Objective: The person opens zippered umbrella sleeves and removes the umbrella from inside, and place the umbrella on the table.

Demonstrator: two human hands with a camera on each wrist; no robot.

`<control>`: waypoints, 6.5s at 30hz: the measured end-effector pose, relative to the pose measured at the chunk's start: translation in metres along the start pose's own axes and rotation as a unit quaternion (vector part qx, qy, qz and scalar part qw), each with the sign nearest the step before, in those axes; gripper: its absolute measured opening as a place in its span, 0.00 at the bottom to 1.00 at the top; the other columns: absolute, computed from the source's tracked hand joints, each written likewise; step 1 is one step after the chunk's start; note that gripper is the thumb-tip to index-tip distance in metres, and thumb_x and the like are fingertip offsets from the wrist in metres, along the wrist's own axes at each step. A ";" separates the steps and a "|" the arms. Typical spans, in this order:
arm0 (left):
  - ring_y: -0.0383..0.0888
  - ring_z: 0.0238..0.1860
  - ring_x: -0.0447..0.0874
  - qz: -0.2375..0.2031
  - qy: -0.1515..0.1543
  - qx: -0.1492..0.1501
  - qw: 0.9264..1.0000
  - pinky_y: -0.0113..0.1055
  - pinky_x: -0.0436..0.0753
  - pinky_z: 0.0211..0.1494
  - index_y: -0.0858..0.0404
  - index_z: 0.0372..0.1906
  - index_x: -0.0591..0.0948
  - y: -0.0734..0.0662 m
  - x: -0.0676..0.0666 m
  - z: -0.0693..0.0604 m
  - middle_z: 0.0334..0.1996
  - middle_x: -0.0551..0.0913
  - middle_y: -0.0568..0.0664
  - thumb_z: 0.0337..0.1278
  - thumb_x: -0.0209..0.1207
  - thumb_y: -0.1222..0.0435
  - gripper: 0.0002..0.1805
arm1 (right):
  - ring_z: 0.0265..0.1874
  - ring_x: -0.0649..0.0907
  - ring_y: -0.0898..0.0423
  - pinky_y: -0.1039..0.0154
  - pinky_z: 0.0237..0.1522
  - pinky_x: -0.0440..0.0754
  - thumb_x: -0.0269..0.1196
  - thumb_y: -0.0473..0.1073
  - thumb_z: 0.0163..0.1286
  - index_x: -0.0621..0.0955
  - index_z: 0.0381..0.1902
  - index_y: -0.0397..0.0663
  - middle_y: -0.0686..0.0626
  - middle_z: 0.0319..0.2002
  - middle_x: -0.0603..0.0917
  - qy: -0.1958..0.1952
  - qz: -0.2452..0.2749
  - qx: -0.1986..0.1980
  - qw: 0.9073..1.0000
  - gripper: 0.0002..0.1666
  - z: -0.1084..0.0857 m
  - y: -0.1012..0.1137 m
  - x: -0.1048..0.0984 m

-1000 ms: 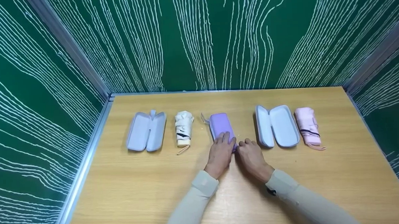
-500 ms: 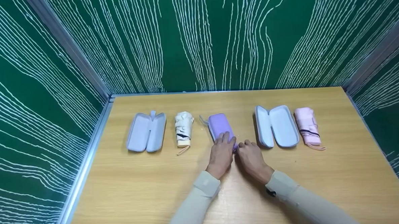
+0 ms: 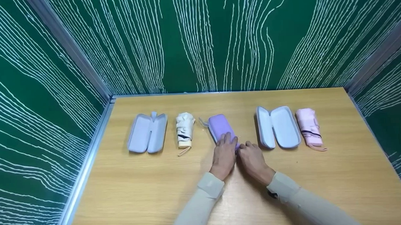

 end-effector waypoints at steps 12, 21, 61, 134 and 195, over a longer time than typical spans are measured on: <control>0.47 0.60 0.79 0.001 -0.021 -0.013 1.000 0.36 0.83 0.60 0.49 0.62 0.85 -0.003 -0.001 0.001 0.59 0.80 0.50 0.70 0.60 0.61 0.18 | 0.30 0.82 0.45 0.53 0.29 0.83 0.68 0.26 0.57 0.90 0.33 0.38 0.45 0.32 0.90 -0.009 0.013 -0.006 1.000 0.08 -0.002 0.003 0.001; 0.46 0.57 0.79 -0.002 -0.044 -0.024 0.999 0.35 0.85 0.52 0.49 0.57 0.86 -0.004 -0.002 0.002 0.55 0.81 0.50 0.68 0.61 0.60 0.15 | 0.29 0.81 0.45 0.53 0.28 0.83 0.69 0.26 0.57 0.90 0.34 0.37 0.44 0.31 0.89 -0.010 0.014 -0.004 1.000 0.07 -0.002 0.003 -0.001; 0.48 0.84 0.54 -0.151 0.244 0.101 0.953 0.46 0.65 0.82 0.46 0.80 0.70 0.043 -0.001 0.016 0.84 0.58 0.46 0.67 0.65 0.54 0.37 | 0.29 0.80 0.47 0.55 0.27 0.83 0.70 0.25 0.51 0.89 0.24 0.44 0.47 0.27 0.87 0.002 0.014 0.013 1.000 0.10 -0.003 -0.005 -0.005; 0.49 0.77 0.66 -0.035 0.138 0.028 0.989 0.42 0.71 0.74 0.44 0.79 0.71 0.021 0.006 0.004 0.79 0.67 0.49 0.73 0.56 0.41 0.34 | 0.29 0.82 0.47 0.56 0.24 0.83 0.70 0.28 0.55 0.90 0.31 0.41 0.48 0.29 0.88 -0.010 -0.006 0.023 1.000 0.07 -0.007 0.003 -0.008; 0.49 0.71 0.75 0.020 0.095 0.044 0.994 0.53 0.80 0.64 0.39 0.72 0.78 0.035 0.006 0.007 0.70 0.78 0.40 0.69 0.59 0.40 0.29 | 0.28 0.82 0.46 0.55 0.25 0.79 0.72 0.30 0.50 0.87 0.22 0.38 0.46 0.24 0.86 -0.026 -0.036 0.051 0.998 0.02 -0.009 0.001 -0.013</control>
Point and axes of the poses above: each hand's wrist, its own z-axis towards the middle knuckle, its own x-axis out of the palm, y = z × x, the point moved 6 cm from there along z, towards the middle knuckle
